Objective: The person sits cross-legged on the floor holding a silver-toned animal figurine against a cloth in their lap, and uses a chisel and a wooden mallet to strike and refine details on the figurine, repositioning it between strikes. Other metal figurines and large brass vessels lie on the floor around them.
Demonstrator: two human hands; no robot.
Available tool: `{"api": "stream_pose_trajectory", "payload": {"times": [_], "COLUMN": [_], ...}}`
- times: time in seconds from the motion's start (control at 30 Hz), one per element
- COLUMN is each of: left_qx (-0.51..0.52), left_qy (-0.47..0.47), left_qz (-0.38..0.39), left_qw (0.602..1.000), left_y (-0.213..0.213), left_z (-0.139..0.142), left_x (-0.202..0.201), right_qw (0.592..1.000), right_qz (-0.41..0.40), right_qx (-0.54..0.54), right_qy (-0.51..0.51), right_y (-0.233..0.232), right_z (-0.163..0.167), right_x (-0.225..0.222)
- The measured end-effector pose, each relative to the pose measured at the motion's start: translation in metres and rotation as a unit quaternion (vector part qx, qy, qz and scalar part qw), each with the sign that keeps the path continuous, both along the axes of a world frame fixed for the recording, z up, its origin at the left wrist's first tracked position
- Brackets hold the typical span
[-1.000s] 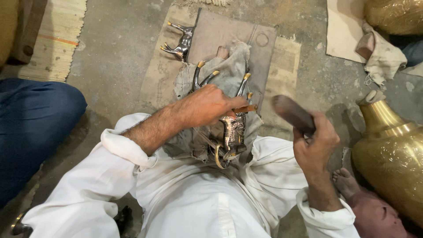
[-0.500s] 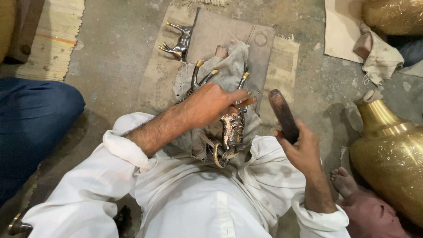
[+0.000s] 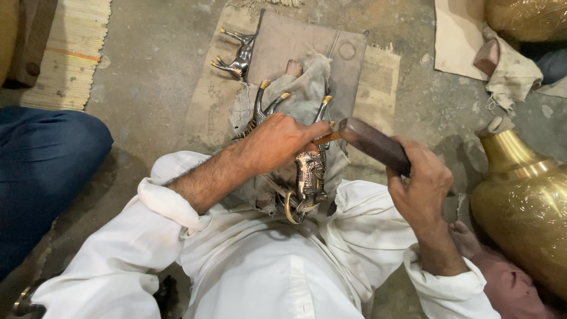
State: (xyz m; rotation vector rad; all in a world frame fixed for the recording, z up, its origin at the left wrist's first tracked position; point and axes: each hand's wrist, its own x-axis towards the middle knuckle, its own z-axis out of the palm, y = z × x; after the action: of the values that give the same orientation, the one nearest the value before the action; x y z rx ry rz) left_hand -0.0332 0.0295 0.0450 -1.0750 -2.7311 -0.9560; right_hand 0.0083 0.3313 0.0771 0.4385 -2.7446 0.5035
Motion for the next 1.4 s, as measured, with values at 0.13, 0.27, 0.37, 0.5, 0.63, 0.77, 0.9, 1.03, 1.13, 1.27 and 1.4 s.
{"api": "stream_pose_trajectory", "payload": {"times": [0.13,0.27,0.37,0.5,0.63,0.77,0.9,1.03,1.13,1.27,1.4], "left_qx": [0.012,0.017,0.025,0.023,0.006,0.031,0.028,0.186,0.258,0.263,0.195], "left_qy": [0.020,0.024,0.012,0.026,0.014,0.024,-0.036,-0.036,-0.073,-0.044,0.132], "left_qz": [0.003,-0.004,-0.004,-0.001,-0.019,-0.026,-0.003,0.051,0.105,0.108,-0.034], "left_qw": [1.000,1.000,1.000,0.999,1.000,0.999,0.999,0.981,0.958,0.958,0.971], "left_y": [0.003,0.002,0.002,0.002,0.001,0.000,-0.003,-0.016,-0.031,-0.028,0.014], "left_z": [0.000,0.001,0.002,0.002,0.000,-0.001,0.002,0.010,0.017,0.041,0.092], "left_x": [0.000,-0.001,0.000,-0.002,-0.003,-0.004,-0.001,0.013,0.026,0.056,0.093], "right_qw": [1.000,0.993,1.000,0.997,0.999,0.940,0.996,0.970,0.883,0.758,0.812], "right_qz": [0.005,-0.046,0.007,-0.010,0.009,-0.049,-0.028,-0.031,-0.057,-0.145,-0.087], "right_qx": [0.004,-0.090,-0.014,-0.078,-0.026,-0.331,0.076,-0.155,-0.355,-0.463,-0.304], "right_qy": [-0.007,-0.054,0.017,-0.012,0.027,-0.068,-0.039,-0.186,-0.301,-0.436,-0.491], "right_y": [0.000,-0.002,-0.003,-0.001,0.000,0.001,0.009,0.032,0.051,0.038,0.013], "right_z": [0.004,0.002,0.002,0.005,0.004,0.001,-0.006,-0.051,-0.116,-0.182,-0.115], "right_x": [-0.006,-0.005,-0.003,-0.002,-0.002,-0.001,0.001,0.003,0.021,0.044,0.043]}}
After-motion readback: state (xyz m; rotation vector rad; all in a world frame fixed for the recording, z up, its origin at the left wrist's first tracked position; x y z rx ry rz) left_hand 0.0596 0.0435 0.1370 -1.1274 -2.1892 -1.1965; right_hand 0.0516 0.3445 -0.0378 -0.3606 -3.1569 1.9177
